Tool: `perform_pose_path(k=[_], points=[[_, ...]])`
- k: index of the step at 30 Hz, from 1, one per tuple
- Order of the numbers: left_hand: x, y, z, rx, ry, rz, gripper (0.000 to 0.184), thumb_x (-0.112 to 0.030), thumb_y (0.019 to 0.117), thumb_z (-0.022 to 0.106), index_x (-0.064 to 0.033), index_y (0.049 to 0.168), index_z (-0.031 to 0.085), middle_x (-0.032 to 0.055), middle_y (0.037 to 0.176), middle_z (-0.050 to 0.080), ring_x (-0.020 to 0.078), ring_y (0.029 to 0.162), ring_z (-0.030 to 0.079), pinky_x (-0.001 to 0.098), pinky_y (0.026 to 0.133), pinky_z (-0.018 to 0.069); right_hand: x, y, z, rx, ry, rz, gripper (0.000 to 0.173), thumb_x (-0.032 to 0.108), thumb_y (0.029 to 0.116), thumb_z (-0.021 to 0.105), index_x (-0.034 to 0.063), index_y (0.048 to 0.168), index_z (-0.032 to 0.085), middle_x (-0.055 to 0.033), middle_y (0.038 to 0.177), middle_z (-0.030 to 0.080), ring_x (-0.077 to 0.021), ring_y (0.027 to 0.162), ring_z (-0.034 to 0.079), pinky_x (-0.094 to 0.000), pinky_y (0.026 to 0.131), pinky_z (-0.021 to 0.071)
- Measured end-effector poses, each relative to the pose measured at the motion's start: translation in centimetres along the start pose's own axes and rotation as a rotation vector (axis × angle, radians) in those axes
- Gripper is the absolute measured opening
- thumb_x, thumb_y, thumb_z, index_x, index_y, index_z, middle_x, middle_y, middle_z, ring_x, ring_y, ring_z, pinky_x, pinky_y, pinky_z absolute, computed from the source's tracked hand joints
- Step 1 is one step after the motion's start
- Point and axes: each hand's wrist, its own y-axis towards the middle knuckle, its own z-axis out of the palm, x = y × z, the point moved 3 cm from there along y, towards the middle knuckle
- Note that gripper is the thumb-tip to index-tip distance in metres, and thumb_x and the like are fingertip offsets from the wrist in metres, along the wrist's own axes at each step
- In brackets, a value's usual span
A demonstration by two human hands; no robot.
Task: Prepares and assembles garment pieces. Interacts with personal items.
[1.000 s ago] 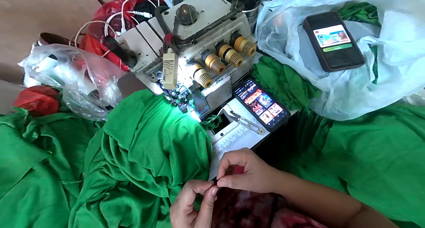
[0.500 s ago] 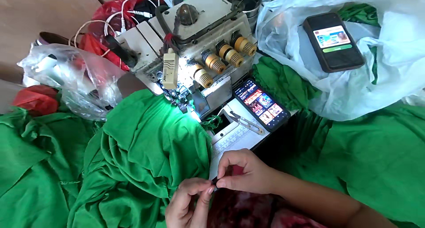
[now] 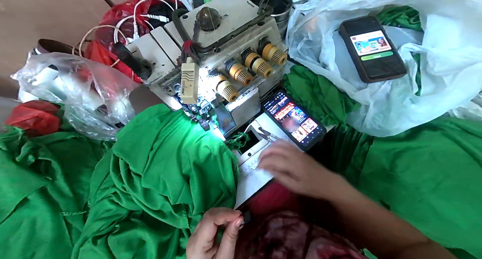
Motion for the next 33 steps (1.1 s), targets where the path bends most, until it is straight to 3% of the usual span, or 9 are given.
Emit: perform_pose_path(k=[2,4,7,13,21,25,28,33], points=[[0.1,-0.1,-0.2,0.002,0.009,-0.001,0.007,-0.021,0.0986,0.068,-0.0196,0.105,0.07,-0.0107,0.096,0.072,-0.0016,0.081,0.068,0.0159,0.073,0.0592,-3.2,-0.6,-3.2,-0.086,-0.254,0.124,0.025,0.007,0.0974,0.054,0.0119,0.106,0.077,-0.0102,0.113,0.071,-0.0307,0.11,0.066,-0.0514,0.093,0.0546],[0.3,-0.3,-0.3,0.005,0.009,-0.001,0.008,-0.022,0.0987,0.068,-0.0197,0.106,0.07,-0.0104,0.096,0.071,-0.0015,0.081,0.068,0.0158,0.072,0.0592,-5.7,-1.1,-6.8,-0.135,-0.41,0.215,0.028,0.0,0.0924,0.056,0.0112,0.105,0.078,-0.0164,0.119,0.068,-0.0413,0.115,0.061,-0.0618,0.093,0.05],[0.3,-0.3,-0.3,0.008,0.02,-0.011,0.008,-0.023,0.0991,0.068,-0.0208,0.106,0.07,-0.0108,0.096,0.071,-0.0018,0.081,0.068,0.0158,0.072,0.059,-7.6,-1.5,-10.1,-0.149,-0.548,0.264,0.032,-0.005,0.0897,0.054,0.011,0.104,0.078,-0.0212,0.123,0.066,-0.0489,0.119,0.056,-0.0675,0.092,0.0447],[0.1,-0.2,-0.1,0.039,0.042,-0.002,0.008,-0.023,0.0994,0.068,-0.0211,0.107,0.07,-0.0118,0.098,0.071,-0.0027,0.083,0.068,0.0152,0.075,0.0588,-8.8,-0.5,-8.7,-0.063,-0.547,0.216,0.032,-0.013,0.0847,0.063,0.013,0.094,0.08,-0.0198,0.122,0.068,-0.048,0.122,0.057,-0.0684,0.093,0.0445],[0.0,0.0,0.0,0.063,0.065,0.007,0.006,-0.022,0.099,0.068,-0.0191,0.104,0.07,-0.0109,0.099,0.071,-0.0027,0.085,0.068,0.0153,0.076,0.0589,-10.6,3.2,-8.8,0.011,-0.586,0.194,0.046,-0.021,0.0796,0.06,0.0153,0.101,0.08,-0.0179,0.13,0.065,-0.0473,0.122,0.055,-0.0666,0.094,0.0454],[0.1,-0.1,0.0,0.063,0.065,0.011,0.006,-0.022,0.0991,0.068,-0.018,0.104,0.07,-0.0102,0.098,0.071,-0.0026,0.084,0.068,0.015,0.075,0.0585,-10.6,3.3,-9.3,-0.019,-0.564,0.19,0.041,-0.018,0.0842,0.058,0.0118,0.103,0.079,-0.0185,0.13,0.065,-0.0471,0.122,0.056,-0.0662,0.096,0.0461],[0.1,0.0,-0.2,0.068,0.073,0.007,0.007,-0.022,0.099,0.068,-0.0174,0.104,0.07,-0.0094,0.097,0.071,-0.0022,0.083,0.068,0.0155,0.075,0.0589,-10.2,2.7,-9.5,-0.053,-0.552,0.192,0.04,-0.017,0.0869,0.056,0.011,0.105,0.079,-0.0195,0.125,0.066,-0.045,0.117,0.059,-0.0605,0.096,0.0498],[0.1,0.3,-0.4,0.076,0.078,0.01,0.008,-0.023,0.0996,0.067,-0.0177,0.104,0.07,-0.0096,0.097,0.071,-0.0023,0.084,0.068,0.0157,0.075,0.059,-9.9,1.5,-10.2,-0.052,-0.5,0.227,0.043,-0.018,0.0865,0.05,0.0078,0.109,0.077,-0.0205,0.122,0.066,-0.0441,0.115,0.06,-0.0582,0.094,0.0515]])
